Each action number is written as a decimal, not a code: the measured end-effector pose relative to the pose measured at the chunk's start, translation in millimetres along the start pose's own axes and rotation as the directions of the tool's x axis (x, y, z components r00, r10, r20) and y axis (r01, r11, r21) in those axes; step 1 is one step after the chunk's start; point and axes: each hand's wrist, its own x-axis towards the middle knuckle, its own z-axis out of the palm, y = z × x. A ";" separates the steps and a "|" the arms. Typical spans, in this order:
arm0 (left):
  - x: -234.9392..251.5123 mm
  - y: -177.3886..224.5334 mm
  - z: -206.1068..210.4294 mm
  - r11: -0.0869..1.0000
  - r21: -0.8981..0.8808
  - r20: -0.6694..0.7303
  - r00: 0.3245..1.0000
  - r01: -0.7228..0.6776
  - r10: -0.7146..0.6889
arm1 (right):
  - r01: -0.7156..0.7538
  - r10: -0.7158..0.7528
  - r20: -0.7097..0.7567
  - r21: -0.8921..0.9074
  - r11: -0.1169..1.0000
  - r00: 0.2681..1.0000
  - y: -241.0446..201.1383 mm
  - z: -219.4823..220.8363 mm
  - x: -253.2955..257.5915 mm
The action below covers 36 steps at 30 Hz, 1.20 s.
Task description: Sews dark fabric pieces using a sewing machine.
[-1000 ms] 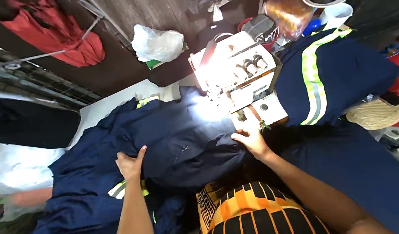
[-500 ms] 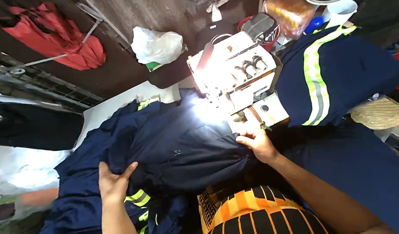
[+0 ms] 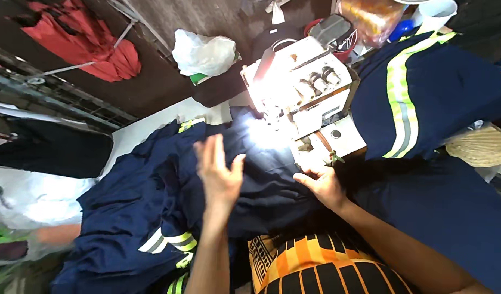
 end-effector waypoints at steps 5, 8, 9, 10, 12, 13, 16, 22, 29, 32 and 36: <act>41.9 24.9 69.6 0.995 0.081 0.307 0.951 -0.058 0.030 | 0.002 -0.004 -0.036 -0.042 0.999 0.999 -5.6 1.6 3.0; 51.4 31.5 78.6 0.974 0.224 0.364 0.930 -0.033 -0.052 | -0.033 0.032 -0.035 -0.041 0.999 0.999 -2.1 4.1 0.1; 51.7 32.8 78.2 0.967 0.251 0.372 0.926 -0.040 -0.058 | -0.053 0.051 -0.036 -0.037 0.998 0.998 -0.2 4.5 -1.5; 51.2 33.8 78.0 0.961 0.271 0.377 0.924 -0.045 -0.063 | -0.073 0.072 -0.038 -0.027 0.997 0.997 1.6 4.8 -2.7; 50.0 34.8 79.0 0.955 0.291 0.366 0.928 -0.047 -0.066 | -0.095 0.094 -0.042 -0.011 0.995 0.995 3.0 5.4 -2.8; 49.7 34.7 80.0 0.954 0.296 0.358 0.931 -0.045 -0.066 | -0.097 0.097 -0.043 -0.008 0.995 0.994 2.6 6.1 -2.6; 49.9 33.9 81.8 0.954 0.297 0.350 0.935 -0.045 -0.065 | -0.104 0.104 -0.042 0.000 0.995 0.994 2.0 7.4 -2.3; 57.6 31.5 80.7 0.961 0.273 0.364 0.929 -0.039 -0.065 | -0.097 0.097 -0.046 -0.002 0.995 0.994 5.7 10.5 2.3; 77.0 20.5 85.7 0.952 0.302 0.371 0.927 -0.058 -0.061 | 0.020 -0.027 -0.082 -0.078 0.997 0.996 6.4 11.7 28.1; 84.2 21.0 86.0 0.957 0.289 0.361 0.928 -0.013 -0.096 | -0.010 0.005 -0.059 -0.090 0.996 0.998 2.4 11.0 39.6; 89.0 18.5 90.2 0.961 0.277 0.317 0.942 0.018 -0.110 | 0.008 -0.011 -0.044 -0.071 0.997 0.999 3.7 11.8 46.6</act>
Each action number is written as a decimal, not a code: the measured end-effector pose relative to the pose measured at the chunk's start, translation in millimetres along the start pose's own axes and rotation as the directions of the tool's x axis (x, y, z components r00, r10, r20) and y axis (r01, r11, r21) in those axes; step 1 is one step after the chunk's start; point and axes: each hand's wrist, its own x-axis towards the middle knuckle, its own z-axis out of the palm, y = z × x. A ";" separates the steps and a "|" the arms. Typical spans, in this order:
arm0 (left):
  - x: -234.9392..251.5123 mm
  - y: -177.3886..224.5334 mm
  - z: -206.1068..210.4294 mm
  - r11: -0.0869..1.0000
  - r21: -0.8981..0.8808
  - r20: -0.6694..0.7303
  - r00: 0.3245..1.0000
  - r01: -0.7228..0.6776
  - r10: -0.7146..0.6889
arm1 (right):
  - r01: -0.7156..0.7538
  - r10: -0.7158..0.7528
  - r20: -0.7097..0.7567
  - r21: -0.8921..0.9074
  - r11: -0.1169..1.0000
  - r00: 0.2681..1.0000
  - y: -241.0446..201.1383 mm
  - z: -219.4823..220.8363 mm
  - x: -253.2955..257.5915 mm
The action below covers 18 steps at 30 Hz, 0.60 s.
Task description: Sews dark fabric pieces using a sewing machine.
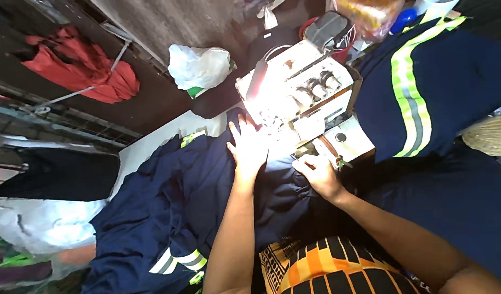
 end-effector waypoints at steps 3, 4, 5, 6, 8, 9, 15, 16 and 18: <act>0.8 1.3 -0.3 1.000 0.006 -0.002 1.000 0.007 -0.007 | -0.011 0.011 0.000 -0.029 1.000 1.000 -0.3 -1.2 -0.6; 0.4 1.9 -0.9 1.000 0.009 0.004 1.000 0.011 -0.011 | -0.011 0.010 -0.003 -0.032 0.999 1.000 0.2 -1.1 -0.7; 0.0 1.8 -0.8 1.000 0.017 -0.003 1.000 0.008 -0.008 | -0.006 0.006 -0.007 -0.029 1.000 1.000 0.8 -0.7 -0.7; -0.1 1.9 -0.5 1.000 0.025 -0.010 1.000 0.008 -0.008 | -0.002 0.002 -0.009 -0.023 1.000 1.000 1.3 -0.4 -0.5; 0.0 2.7 -0.5 0.999 0.030 -0.015 1.000 0.015 -0.015 | -0.003 0.003 -0.007 -0.021 1.000 1.000 1.4 -0.4 -0.6; 0.0 3.2 -1.0 0.999 0.033 -0.009 1.000 0.018 -0.018 | -0.006 0.006 -0.005 -0.024 1.000 1.000 1.5 -0.3 -0.8; 0.7 1.6 1.0 0.999 0.032 -0.013 1.000 0.015 -0.014 | 0.016 -0.016 -0.029 0.001 1.000 0.999 4.8 2.6 -1.7; 1.0 2.3 0.3 0.999 0.035 -0.010 1.000 0.018 -0.018 | 0.022 -0.022 -0.029 -0.001 1.000 0.999 5.3 2.7 -1.8; 1.6 4.3 -1.4 0.999 0.033 0.006 0.999 0.034 -0.034 | 0.027 -0.027 -0.030 -0.009 1.000 0.999 6.2 2.8 -2.2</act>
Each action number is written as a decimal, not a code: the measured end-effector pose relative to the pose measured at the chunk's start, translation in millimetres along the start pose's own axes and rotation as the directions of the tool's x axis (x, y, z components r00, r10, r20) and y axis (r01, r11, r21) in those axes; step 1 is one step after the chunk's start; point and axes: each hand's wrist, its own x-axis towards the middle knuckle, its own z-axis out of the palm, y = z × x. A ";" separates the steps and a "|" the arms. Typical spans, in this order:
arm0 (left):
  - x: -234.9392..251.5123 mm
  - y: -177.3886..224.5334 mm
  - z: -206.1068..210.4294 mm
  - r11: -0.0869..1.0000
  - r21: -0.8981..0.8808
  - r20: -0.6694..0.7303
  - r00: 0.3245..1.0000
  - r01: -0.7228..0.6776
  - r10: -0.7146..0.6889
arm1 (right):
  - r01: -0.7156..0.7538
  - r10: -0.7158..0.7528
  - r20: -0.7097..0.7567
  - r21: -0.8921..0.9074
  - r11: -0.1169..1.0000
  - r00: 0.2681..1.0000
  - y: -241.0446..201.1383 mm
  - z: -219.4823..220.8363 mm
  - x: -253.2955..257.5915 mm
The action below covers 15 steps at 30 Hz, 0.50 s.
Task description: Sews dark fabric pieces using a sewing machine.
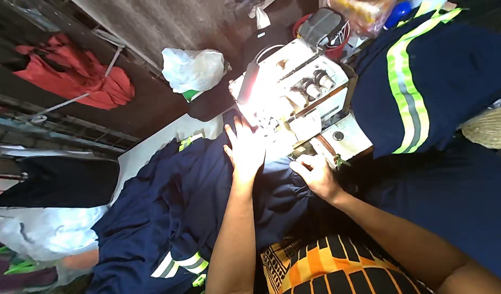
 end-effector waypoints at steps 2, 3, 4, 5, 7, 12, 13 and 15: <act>0.0 1.0 -1.1 1.000 -0.002 0.008 1.000 0.009 -0.009 | -0.004 0.004 0.001 -0.007 1.000 1.000 0.7 -0.4 -0.2; 0.0 1.2 -1.4 1.000 -0.001 0.008 1.000 0.008 -0.008 | -0.003 0.003 0.000 -0.006 1.000 1.000 0.8 -0.4 -0.1; 0.1 1.4 -1.4 1.000 0.000 0.009 1.000 0.009 -0.009 | -0.001 0.001 -0.002 -0.005 1.000 1.000 0.7 -0.6 0.2; 0.4 1.6 -1.6 1.000 -0.006 0.015 1.000 0.014 -0.014 | -0.001 0.001 -0.003 -0.007 1.000 1.000 0.2 -0.8 1.1; 1.5 0.5 -1.4 1.000 -0.021 0.012 1.000 0.014 -0.014 | -0.021 0.021 0.003 -0.040 0.999 1.000 -3.7 -1.8 5.2; 15.2 -2.9 -2.9 0.998 0.046 0.017 0.999 0.031 -0.032 | -0.005 0.010 0.026 -0.167 0.986 1.000 -16.2 0.7 25.9; 20.0 -0.4 -5.0 0.997 0.049 0.030 0.998 0.058 -0.060 | -0.007 0.012 0.024 -0.175 0.985 1.000 -16.6 1.6 29.3; 28.3 3.7 -8.7 0.993 0.037 0.046 0.992 0.113 -0.114 | -0.032 0.037 0.019 -0.195 0.980 0.999 -19.0 2.2 34.7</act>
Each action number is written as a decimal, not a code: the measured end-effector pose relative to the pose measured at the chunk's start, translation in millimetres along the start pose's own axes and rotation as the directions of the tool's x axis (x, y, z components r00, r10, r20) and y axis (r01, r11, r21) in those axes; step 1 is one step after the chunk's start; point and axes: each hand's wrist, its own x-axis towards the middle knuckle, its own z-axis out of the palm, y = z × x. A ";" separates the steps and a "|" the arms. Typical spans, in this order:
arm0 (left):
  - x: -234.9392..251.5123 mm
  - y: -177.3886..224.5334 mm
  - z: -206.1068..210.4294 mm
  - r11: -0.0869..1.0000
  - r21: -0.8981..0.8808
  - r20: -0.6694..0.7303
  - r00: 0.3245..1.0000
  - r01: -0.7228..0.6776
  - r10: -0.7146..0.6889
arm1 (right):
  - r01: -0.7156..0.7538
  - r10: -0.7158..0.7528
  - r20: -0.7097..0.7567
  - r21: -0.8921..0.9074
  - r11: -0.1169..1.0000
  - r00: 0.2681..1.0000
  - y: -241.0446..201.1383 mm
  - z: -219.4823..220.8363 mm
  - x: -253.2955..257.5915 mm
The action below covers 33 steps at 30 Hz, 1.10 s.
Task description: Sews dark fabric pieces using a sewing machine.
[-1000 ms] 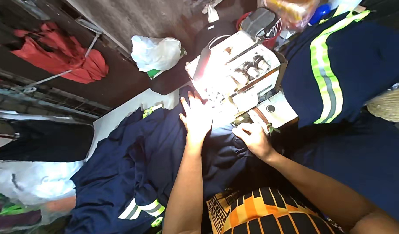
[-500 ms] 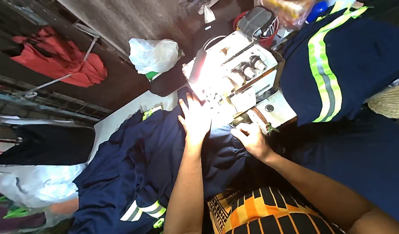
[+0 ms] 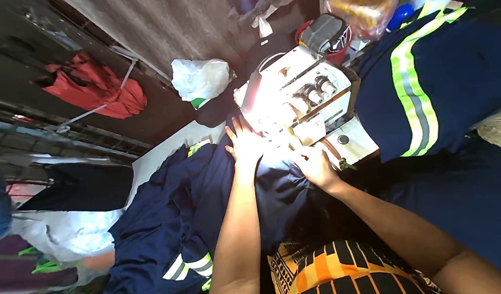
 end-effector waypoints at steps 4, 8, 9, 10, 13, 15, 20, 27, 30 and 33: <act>17.9 4.6 -8.2 0.997 -0.044 0.026 0.997 0.068 -0.067 | -0.009 0.010 0.116 -0.016 1.000 0.993 1.0 -10.6 8.7; -9.2 -28.7 4.8 0.875 -0.388 -0.566 0.824 -0.289 0.021 | -0.177 0.031 0.579 0.197 0.964 0.815 18.5 -45.8 10.0; -34.6 -40.9 12.5 0.828 -0.348 -0.722 0.689 -0.439 0.062 | -0.235 0.017 0.688 0.225 0.945 0.725 25.3 -55.7 8.3; -68.7 -50.1 23.9 0.756 -0.325 -0.801 0.591 -0.569 0.100 | -0.263 -0.001 0.770 0.219 0.940 0.638 34.0 -64.6 6.4; -210.9 -47.7 74.2 0.489 -0.758 -0.405 0.899 -0.432 0.168 | -0.370 0.179 0.907 -0.028 0.928 0.382 51.3 -84.6 -15.8; -265.6 -43.5 93.0 0.321 -0.911 0.348 0.899 0.258 0.266 | -0.324 0.341 0.912 -0.259 0.910 0.230 55.1 -85.9 -36.7; -223.2 -59.1 158.4 -0.583 -0.511 0.755 0.654 0.632 0.048 | -0.037 0.587 0.728 -0.616 0.787 0.354 41.7 -101.7 -67.0; -302.7 -137.8 61.2 -0.511 -0.840 0.336 0.914 0.181 -0.229 | -0.157 0.218 0.287 -0.220 0.963 0.933 50.2 -199.7 -89.5; -294.7 -151.5 47.0 -0.410 -0.912 0.200 0.902 0.028 -0.383 | -0.172 0.347 0.309 -0.476 0.862 0.885 65.1 -174.2 -74.2; -270.2 -137.1 66.8 -0.471 -0.877 0.094 0.928 -0.094 -0.360 | -0.179 0.393 0.130 -0.733 0.657 0.910 49.5 -129.2 -54.2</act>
